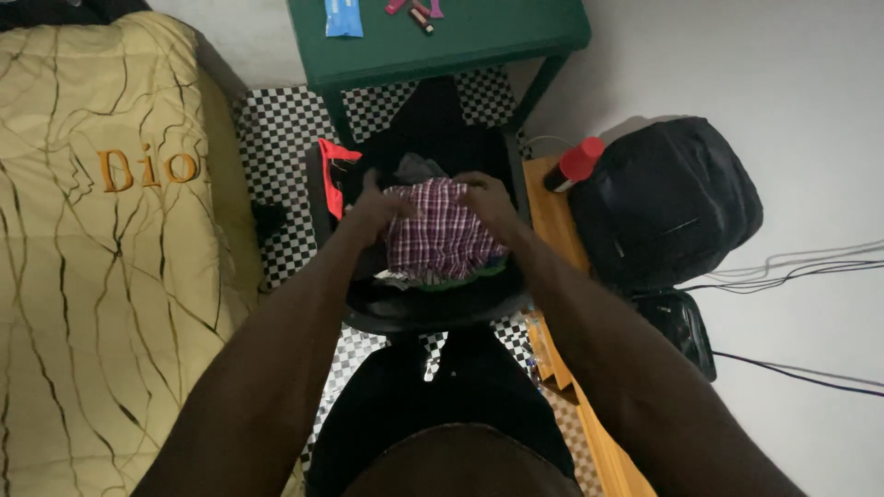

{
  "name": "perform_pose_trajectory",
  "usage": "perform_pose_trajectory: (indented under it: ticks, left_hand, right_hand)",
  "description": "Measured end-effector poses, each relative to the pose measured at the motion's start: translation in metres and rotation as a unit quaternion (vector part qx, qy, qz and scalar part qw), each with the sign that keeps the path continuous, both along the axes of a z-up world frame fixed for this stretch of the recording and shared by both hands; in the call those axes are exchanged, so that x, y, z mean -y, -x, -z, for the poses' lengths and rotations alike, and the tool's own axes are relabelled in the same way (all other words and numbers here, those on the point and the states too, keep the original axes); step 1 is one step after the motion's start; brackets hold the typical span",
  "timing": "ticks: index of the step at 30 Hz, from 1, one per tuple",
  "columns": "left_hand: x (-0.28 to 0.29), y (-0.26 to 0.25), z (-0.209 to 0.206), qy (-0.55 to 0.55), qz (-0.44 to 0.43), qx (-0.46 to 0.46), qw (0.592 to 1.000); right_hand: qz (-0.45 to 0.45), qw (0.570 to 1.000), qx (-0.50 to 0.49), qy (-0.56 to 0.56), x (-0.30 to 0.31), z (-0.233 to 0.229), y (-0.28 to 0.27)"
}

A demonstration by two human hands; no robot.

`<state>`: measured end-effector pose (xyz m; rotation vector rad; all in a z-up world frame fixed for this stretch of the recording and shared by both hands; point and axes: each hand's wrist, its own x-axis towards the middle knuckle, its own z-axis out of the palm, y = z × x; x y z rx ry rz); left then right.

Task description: Organize sandals and then sort and fold clothes inside a laundry basket.

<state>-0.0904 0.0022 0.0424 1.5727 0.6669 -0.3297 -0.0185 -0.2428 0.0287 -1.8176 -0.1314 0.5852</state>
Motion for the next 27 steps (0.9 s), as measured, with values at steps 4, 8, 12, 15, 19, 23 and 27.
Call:
perform_pose_trajectory:
  ticks: [4, 8, 12, 15, 19, 23, 27]
  left_hand:
    - [-0.005, -0.007, 0.031, 0.04, 0.136, 0.096, 0.985]
    - [-0.011, 0.002, 0.035, -0.276, 0.288, 0.04, 0.916]
    - [-0.011, 0.011, 0.025, -0.356, 0.177, 0.122, 0.909]
    - [-0.008, 0.015, 0.002, -0.336, 0.093, 0.098, 0.932]
    - [-0.034, -0.017, 0.089, -0.034, 0.016, 0.168, 0.985]
    - [-0.039, -0.025, 0.066, -0.355, 0.183, 0.32, 0.859]
    - [-0.026, -0.027, 0.047, 0.129, -0.185, 0.044, 0.973]
  right_hand:
    - [-0.041, 0.997, -0.038, 0.058, -0.017, -0.068, 0.026]
    - [-0.117, 0.963, 0.093, 0.226, -0.006, -0.03, 0.021]
    - [-0.145, 0.898, 0.261, 0.322, 0.001, -0.008, 0.015]
    - [-0.098, 0.895, 0.304, 0.31, -0.005, -0.05, 0.026]
    - [-0.119, 0.909, 0.278, 0.286, -0.005, -0.027, 0.008]
    - [0.067, 0.997, 0.022, 0.038, -0.008, 0.008, -0.009]
    - [0.111, 0.987, -0.08, 0.085, -0.025, -0.053, 0.017]
